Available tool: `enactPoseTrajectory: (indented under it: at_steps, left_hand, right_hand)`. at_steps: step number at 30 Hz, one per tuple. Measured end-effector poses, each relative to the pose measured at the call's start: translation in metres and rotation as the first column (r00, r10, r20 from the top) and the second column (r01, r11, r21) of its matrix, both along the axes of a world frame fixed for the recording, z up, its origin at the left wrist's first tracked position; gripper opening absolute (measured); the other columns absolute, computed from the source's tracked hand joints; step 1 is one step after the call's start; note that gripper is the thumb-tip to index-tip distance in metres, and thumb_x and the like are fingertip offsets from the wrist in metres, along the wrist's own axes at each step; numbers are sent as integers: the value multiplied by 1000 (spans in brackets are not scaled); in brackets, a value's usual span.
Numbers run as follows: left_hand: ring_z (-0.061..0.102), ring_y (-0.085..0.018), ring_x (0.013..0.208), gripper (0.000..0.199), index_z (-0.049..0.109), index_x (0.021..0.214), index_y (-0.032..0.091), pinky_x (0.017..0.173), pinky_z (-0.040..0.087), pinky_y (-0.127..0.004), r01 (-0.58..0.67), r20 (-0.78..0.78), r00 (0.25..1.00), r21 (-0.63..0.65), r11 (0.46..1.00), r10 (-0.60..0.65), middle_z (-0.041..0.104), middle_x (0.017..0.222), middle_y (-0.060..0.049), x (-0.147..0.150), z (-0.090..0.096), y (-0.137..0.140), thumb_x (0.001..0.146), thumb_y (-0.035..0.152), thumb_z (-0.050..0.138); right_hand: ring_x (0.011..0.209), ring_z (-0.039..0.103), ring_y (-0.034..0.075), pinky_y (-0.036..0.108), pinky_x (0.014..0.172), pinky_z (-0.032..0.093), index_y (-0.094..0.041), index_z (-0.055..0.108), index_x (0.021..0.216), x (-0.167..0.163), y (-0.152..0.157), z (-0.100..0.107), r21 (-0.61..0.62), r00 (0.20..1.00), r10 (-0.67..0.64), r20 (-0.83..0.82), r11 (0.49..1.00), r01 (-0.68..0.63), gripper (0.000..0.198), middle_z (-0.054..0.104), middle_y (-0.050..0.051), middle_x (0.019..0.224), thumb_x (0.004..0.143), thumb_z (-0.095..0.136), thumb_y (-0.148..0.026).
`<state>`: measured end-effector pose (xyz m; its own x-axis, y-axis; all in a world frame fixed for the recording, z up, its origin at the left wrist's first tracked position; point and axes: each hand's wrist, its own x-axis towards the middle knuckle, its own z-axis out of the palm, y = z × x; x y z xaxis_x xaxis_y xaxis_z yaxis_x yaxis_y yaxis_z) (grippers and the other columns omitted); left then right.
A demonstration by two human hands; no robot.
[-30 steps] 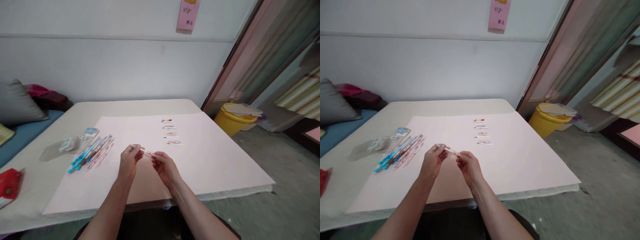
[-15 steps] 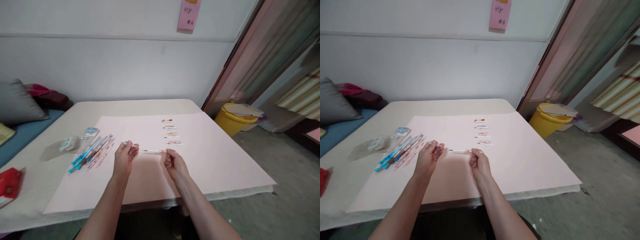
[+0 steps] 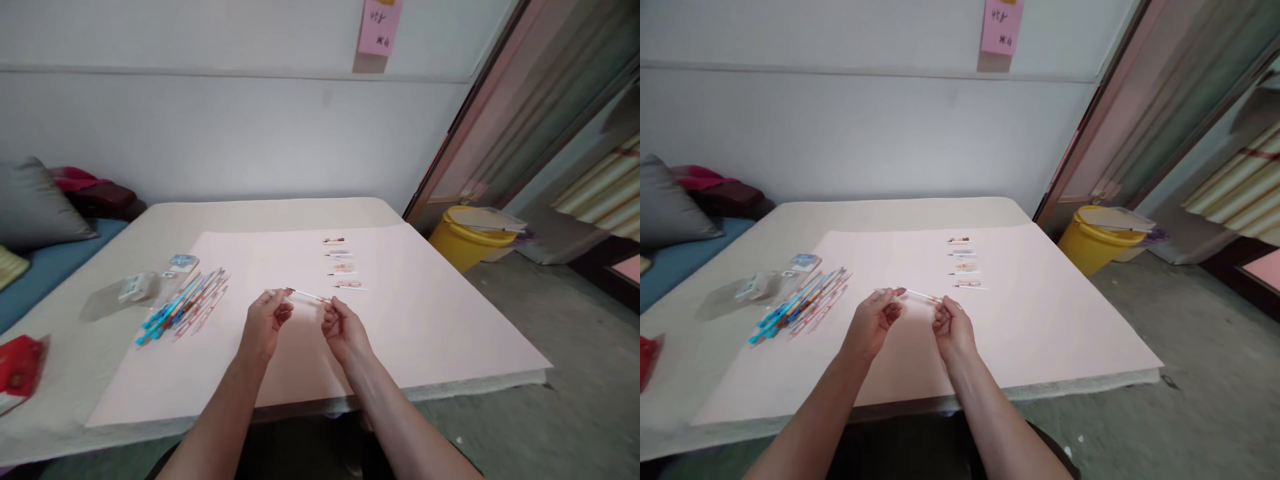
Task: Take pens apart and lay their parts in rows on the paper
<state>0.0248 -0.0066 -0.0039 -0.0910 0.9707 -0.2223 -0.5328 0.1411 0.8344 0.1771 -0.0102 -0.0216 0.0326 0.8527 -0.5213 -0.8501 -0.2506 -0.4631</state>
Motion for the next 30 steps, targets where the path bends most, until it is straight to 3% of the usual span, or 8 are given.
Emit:
enactPoseTrajectory:
  at_steps: [4, 8, 11, 13, 16, 19, 23, 30]
  left_hand:
    - [57, -8, 65, 24, 68, 84, 11, 59, 48, -18, 41, -38, 998, -11, 999, -42, 64, 85, -7, 13, -5, -4, 69, 30, 72]
    - [54, -6, 61, 24, 69, 81, 9, 55, 46, -14, -121, -39, 992, -22, 992, 120, 59, 70, -3, 4, -7, 3, 66, 27, 74]
    - [54, -5, 59, 21, 68, 78, 9, 53, 46, -13, -271, 0, 963, 6, 963, 271, 60, 73, -3, -11, -4, 11, 65, 23, 75]
    - [54, -4, 59, 19, 68, 78, 9, 53, 47, -13, -302, 23, 953, 29, 953, 301, 62, 78, -5, -19, -1, 13, 65, 21, 74]
    - [54, -4, 58, 19, 68, 79, 8, 52, 47, -12, -233, 43, 972, 18, 972, 232, 63, 78, -5, -20, 0, 13, 67, 21, 73]
    - [55, -4, 58, 18, 68, 79, 9, 52, 47, -13, -143, 56, 988, -1, 990, 143, 63, 78, -5, -11, -1, 8, 67, 22, 73]
    - [56, -6, 61, 19, 68, 80, 10, 55, 47, -15, -48, 60, 997, -1, 999, 47, 63, 80, -5, 4, -2, 1, 69, 25, 72]
    - [55, -8, 68, 19, 68, 79, 11, 59, 44, -17, 1, 17, 1000, 6, 1000, -1, 62, 79, -4, 13, -2, -5, 69, 27, 71]
  right_hand:
    - [44, 50, 5, 12, 36, 36, -17, 56, 76, -13, -8, -5, -2, 998, 39, 43, 999, -39, 14, 61, -1, 60, 70, 68, -17]
    - [44, 50, 5, 12, 36, 36, -16, 56, 76, -16, -12, -7, -15, 996, 61, 66, 998, -60, 12, 62, -1, 61, 71, 67, -16]
    - [42, 49, 5, 12, 35, 36, -16, 55, 71, -7, -7, -5, -65, 999, 22, 48, 998, -19, 10, 58, -2, 55, 74, 64, -17]
    - [41, 49, 7, 15, 36, 38, -17, 52, 66, 1, -2, -4, -87, 999, 9, 34, 996, -6, 15, 56, -2, 52, 75, 63, -21]
    - [49, 55, 10, 18, 41, 43, -17, 50, 62, 4, 1, -1, -96, 999, 40, 16, 995, -38, 19, 59, 1, 56, 74, 63, -22]
    - [46, 52, 7, 14, 38, 36, -17, 59, 74, -7, -6, 2, -18, 988, 134, 82, 991, -133, 12, 62, 0, 63, 67, 68, -16]
    - [43, 44, 3, 12, 34, 23, -21, 64, 99, -26, -18, 5, 143, 935, 270, 229, 941, -307, 40, 66, 0, 78, 60, 75, -17]
    - [54, 52, 6, 15, 34, 22, -23, 65, 101, -23, -19, 11, 216, 944, 139, 301, 954, -209, 36, 66, 4, 100, 66, 71, -29]
